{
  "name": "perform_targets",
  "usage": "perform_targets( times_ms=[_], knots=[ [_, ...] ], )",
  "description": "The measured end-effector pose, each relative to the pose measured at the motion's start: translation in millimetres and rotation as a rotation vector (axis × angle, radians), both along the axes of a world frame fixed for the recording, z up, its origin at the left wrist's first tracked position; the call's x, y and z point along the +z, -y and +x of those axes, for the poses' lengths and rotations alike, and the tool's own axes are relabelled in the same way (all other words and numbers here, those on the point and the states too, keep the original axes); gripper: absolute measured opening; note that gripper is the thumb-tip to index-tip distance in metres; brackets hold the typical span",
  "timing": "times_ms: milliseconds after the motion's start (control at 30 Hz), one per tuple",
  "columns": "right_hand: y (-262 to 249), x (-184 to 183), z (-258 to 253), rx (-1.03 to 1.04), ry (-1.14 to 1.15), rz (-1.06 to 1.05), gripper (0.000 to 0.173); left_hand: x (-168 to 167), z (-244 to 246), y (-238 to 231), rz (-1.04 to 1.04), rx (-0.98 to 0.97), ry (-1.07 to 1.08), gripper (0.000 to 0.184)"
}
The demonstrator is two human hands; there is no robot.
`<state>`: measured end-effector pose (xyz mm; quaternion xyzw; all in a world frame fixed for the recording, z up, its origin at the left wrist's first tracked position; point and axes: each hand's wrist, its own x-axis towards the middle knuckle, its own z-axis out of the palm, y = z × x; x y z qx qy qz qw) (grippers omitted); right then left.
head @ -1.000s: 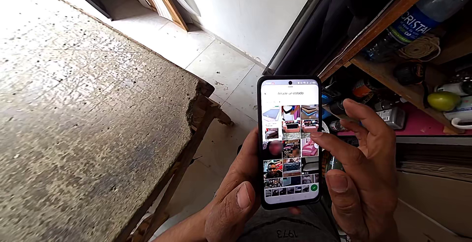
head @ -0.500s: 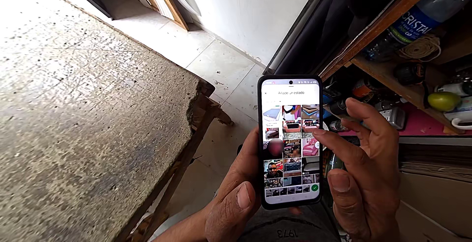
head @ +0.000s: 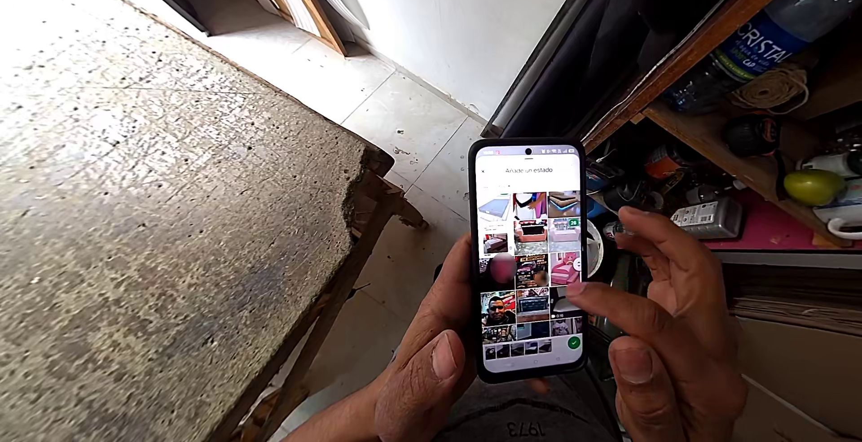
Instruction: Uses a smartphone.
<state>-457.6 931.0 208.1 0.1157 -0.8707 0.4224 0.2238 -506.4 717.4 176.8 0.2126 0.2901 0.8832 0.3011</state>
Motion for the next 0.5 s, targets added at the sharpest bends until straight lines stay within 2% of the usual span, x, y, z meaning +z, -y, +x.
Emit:
perform_targets(
  times_ms=[500],
  knots=[
    [2,-1,-10,-0.038,0.010,0.074,0.048,-1,3,1,-0.014,0.004,-0.003,0.074]
  ],
)
